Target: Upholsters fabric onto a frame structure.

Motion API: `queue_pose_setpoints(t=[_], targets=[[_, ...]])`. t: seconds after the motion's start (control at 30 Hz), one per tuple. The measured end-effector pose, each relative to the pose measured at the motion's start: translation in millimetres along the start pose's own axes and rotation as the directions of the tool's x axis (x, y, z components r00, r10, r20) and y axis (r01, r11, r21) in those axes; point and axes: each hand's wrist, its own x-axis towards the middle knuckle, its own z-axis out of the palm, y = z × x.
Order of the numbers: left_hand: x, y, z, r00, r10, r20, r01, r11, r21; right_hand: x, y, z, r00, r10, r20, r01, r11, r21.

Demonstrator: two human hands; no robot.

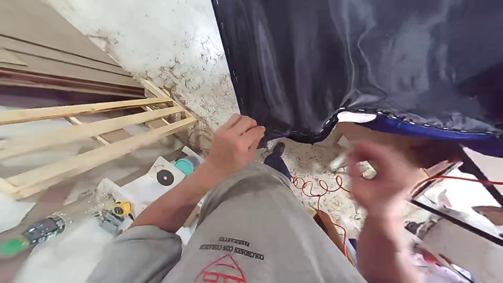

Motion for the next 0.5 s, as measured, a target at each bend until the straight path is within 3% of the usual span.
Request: queue_pose_setpoints(t=[0.07,0.13,0.23,0.4,0.5], targets=[[-5.1,4.9,4.2,0.998,0.04,-0.048,-0.038,0.999,0.03,-3.5,-39.4,64.6,0.997,-0.062,0.043,0.057,0.992,0.113],[-12.6,5.6,3.1,0.996,0.04,-0.077,-0.046,0.996,-0.073,-3.8,-58.9,101.5,0.995,-0.097,0.038,0.092,0.988,0.124],[-17.5,-0.1,-5.3,0.994,-0.075,-0.079,0.051,0.962,-0.27,-2.5,-65.9,115.4,0.995,-0.096,-0.011,0.096,0.993,0.068],[-7.4,-1.9,-6.6,0.992,-0.091,0.087,0.099,0.99,-0.099,-5.9,-62.7,124.9,0.999,-0.03,-0.011,0.029,0.998,-0.05],[1.5,-1.5,-13.1,0.976,-0.148,0.158,0.17,0.975,-0.142,-5.5,-62.2,131.0,0.999,-0.022,-0.038,0.02,0.998,-0.059]])
